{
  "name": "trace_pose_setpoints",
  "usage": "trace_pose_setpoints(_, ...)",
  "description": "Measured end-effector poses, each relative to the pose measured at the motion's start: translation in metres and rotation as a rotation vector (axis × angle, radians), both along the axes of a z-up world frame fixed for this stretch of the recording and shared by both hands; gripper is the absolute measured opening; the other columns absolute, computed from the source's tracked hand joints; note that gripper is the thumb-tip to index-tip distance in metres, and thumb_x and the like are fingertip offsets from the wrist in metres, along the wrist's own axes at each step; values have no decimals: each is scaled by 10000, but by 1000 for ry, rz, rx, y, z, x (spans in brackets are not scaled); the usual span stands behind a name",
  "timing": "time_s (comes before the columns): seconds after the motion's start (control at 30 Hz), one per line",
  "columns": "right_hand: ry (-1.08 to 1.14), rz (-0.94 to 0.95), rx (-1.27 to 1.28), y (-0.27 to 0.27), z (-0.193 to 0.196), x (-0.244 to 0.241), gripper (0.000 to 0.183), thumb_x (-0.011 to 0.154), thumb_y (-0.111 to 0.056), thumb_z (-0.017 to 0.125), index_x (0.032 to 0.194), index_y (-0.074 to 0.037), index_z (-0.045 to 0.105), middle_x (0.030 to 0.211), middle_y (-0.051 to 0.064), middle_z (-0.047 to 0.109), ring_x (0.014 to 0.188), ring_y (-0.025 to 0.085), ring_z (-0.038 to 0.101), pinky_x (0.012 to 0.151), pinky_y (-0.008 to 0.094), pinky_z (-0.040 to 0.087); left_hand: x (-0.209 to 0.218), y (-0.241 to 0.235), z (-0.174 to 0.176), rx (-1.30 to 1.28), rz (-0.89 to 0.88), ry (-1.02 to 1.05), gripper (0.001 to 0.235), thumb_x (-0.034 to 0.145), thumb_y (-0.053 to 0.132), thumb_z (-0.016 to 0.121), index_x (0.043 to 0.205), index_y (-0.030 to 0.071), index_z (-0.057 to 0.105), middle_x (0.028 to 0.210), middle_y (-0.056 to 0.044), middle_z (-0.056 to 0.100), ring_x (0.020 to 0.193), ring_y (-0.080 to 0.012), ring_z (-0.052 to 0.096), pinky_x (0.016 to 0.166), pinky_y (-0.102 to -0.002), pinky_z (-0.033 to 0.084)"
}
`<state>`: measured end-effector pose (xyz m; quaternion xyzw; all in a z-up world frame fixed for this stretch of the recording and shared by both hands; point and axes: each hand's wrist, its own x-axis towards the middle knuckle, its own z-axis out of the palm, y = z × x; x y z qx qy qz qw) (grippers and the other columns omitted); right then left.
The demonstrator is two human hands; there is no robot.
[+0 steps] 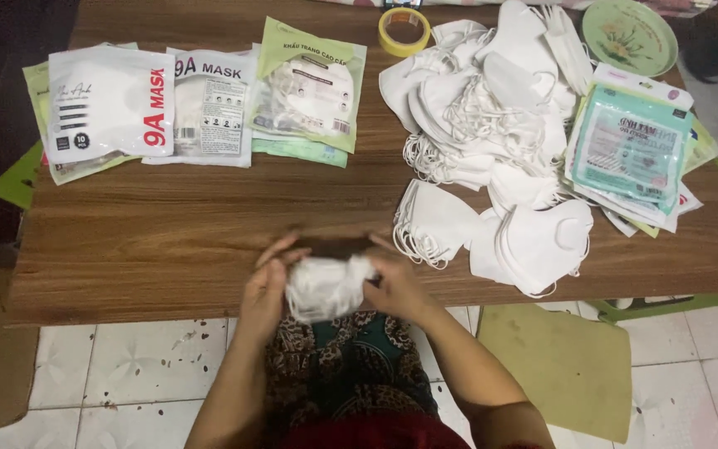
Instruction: The person is folding white face masks and stacking them neatly on a wooden table.
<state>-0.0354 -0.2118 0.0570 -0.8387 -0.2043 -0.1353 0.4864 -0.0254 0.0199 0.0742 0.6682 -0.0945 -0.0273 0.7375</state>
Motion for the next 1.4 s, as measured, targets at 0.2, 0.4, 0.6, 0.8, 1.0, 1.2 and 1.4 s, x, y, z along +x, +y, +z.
trace_pose_setpoints(0.2, 194, -16, -16, 8, -50, 35, 477, 622, -301, 911, 1035, -129, 743, 886, 66, 785, 893, 314, 763, 763, 433, 592, 7, -4, -108, 124, 164, 209, 653, 1108, 506, 270, 1138, 2, 684, 1176, -199, 679, 1177, -310, 624, 1063, -490, 446)
trace_pose_setpoints(0.4, 185, -42, 157, 6, -83, 28, 249, 721, -191, 905, 877, -72, 752, 736, 74, 750, 723, 235, 717, 667, 376, 576, 14, -23, -78, 203, 204, -205, 638, 1067, 495, 280, 1153, 11, 687, 1081, -230, 666, 1110, -394, 612, 1015, -531, 441)
trace_pose_setpoints(0.6, 144, -42, 118, 5, -91, 28, 293, 704, -217, 929, 856, -55, 737, 675, 82, 720, 633, 264, 708, 603, 385, 571, 4, -31, -88, 215, 141, -99, 658, 1035, 501, 399, 1412, -31, 496, 1311, -300, 541, 1278, -452, 498, 1125, -588, 336)
trace_pose_setpoints(0.8, 305, 73, 216, -7, -88, 30, 290, 693, -185, 928, 844, -64, 712, 731, 74, 722, 734, 218, 681, 690, 384, 571, 5, -10, -66, 17, 31, -42, 639, 990, 482, 443, 1428, 28, 550, 1235, -259, 639, 1166, -345, 613, 1010, -503, 493)
trace_pose_setpoints(1.0, 416, 253, 78, 1, -43, 26, 314, 707, -142, 863, 898, 16, 670, 791, 183, 748, 755, 296, 681, 687, 481, 546, 4, 4, 2, 78, -314, 76, 1297, 672, 631, 800, 1578, -68, 190, 1539, -459, 246, 1403, -629, 275, 1125, -727, 278)
trace_pose_setpoints(1.2, 560, 295, -185, 0, -61, 37, 348, 682, -238, 852, 911, -27, 696, 825, 180, 755, 839, 416, 724, 726, 517, 558, -6, -39, 78, 971, -466, 54, 1353, 654, 368, 966, 1621, 19, 88, 1522, -330, 394, 1377, -539, 416, 1108, -651, 378)
trace_pose_setpoints(1.4, 653, 255, -159, 2, -27, 34, 460, 714, -325, 868, 991, -5, 687, 909, 235, 749, 935, 453, 716, 770, 526, 540, -8, -38, 34, 1006, -314, 56, 868, 883, 25, 656, 1626, 87, 212, 1260, -334, 625, 1134, -461, 653, 928, -480, 546)
